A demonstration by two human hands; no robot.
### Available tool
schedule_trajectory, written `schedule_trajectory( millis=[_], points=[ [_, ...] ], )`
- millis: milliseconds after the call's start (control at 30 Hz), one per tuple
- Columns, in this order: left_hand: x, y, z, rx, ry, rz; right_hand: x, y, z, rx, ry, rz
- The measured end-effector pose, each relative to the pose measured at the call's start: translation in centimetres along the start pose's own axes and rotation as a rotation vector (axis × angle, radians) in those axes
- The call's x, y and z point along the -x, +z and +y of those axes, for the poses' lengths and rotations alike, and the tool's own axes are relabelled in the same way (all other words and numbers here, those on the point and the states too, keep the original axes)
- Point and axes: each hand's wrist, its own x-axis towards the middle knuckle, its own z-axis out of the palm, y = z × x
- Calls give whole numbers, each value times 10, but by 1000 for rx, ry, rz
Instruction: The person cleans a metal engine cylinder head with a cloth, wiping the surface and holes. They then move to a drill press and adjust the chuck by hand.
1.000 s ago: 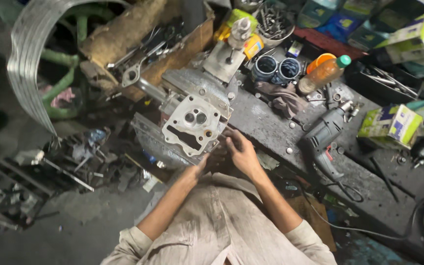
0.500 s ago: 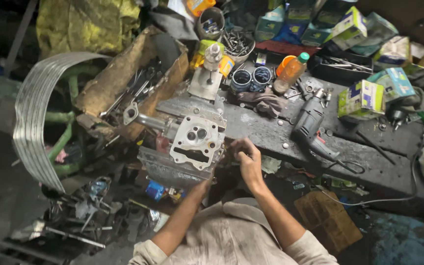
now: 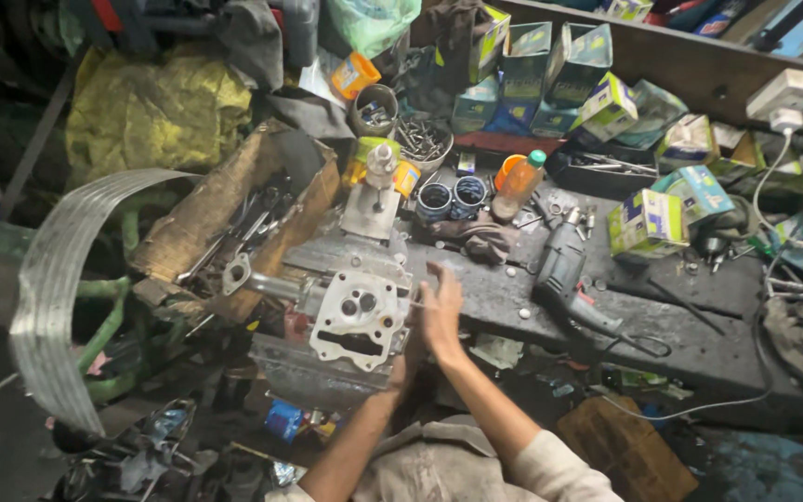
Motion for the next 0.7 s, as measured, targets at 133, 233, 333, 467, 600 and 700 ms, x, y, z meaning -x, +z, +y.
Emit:
schedule_trajectory(
  millis=[133, 233, 333, 467, 600, 700],
  points=[
    [-10, 2, 6, -13, 17, 7, 17, 17, 12, -21, -34, -146],
    [-27, -14, 25, -15, 70, 22, 51, 28, 22, -189, -95, -290],
    [-30, -18, 23, -13, 96, 58, 47, 39, 32, -221, -149, -271],
    [-4, 7, -12, -40, 43, 94, -15, 43, 35, -37, -43, -202],
    [-2, 0, -4, -62, 53, 108, -2, 41, 27, -25, -43, -207],
    [-29, -30, 28, -30, 126, 104, 37, 43, 18, -306, -213, -201]
  ],
)
